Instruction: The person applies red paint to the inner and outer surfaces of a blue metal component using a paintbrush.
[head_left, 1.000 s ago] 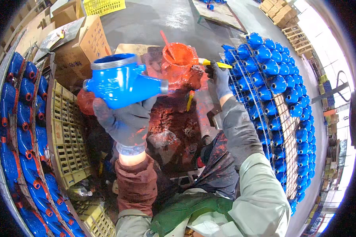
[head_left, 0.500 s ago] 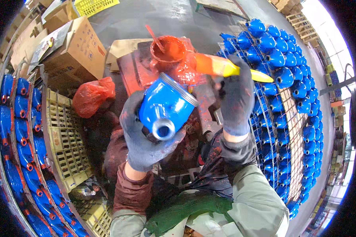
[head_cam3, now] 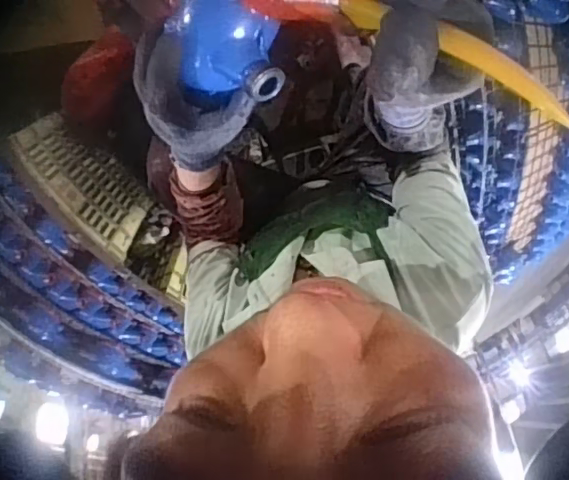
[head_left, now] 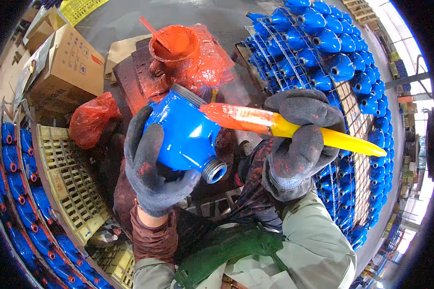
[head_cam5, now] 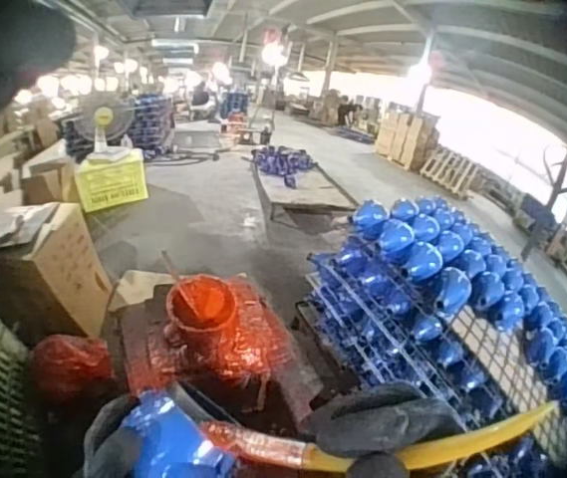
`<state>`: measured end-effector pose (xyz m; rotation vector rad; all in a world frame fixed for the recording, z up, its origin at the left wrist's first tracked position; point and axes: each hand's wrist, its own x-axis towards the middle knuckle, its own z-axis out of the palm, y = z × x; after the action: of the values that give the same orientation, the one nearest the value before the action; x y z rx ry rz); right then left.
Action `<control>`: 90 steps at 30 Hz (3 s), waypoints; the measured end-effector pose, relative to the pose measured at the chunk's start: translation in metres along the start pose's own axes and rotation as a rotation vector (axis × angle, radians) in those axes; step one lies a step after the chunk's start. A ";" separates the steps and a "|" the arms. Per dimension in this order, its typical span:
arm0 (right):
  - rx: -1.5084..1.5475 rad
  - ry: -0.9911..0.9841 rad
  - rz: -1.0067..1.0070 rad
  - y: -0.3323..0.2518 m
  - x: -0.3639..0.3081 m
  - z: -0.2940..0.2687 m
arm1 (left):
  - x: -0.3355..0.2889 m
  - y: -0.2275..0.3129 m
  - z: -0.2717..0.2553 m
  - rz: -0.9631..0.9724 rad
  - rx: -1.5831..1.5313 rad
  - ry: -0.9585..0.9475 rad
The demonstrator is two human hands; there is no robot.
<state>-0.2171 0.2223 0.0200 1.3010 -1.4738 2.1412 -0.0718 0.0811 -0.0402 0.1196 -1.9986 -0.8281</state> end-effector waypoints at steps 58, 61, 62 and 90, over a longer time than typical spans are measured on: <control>1.597 -0.142 0.810 0.098 -0.012 -0.007 | -0.004 0.062 0.019 -1.653 -2.381 -0.323; 1.584 -0.112 0.732 0.096 -0.015 -0.008 | -0.010 0.045 0.027 -1.462 -2.347 -0.499; 1.587 -0.117 0.658 0.097 -0.017 -0.010 | -0.012 0.039 0.030 -1.396 -2.333 -0.551; -0.105 0.043 0.437 0.053 -0.005 0.001 | 0.002 -0.011 0.025 -0.764 -0.349 -0.107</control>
<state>-0.2462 0.1978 -0.0177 0.9560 -1.9692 2.2820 -0.0952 0.0849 -0.0536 0.6739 -1.8674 -1.6786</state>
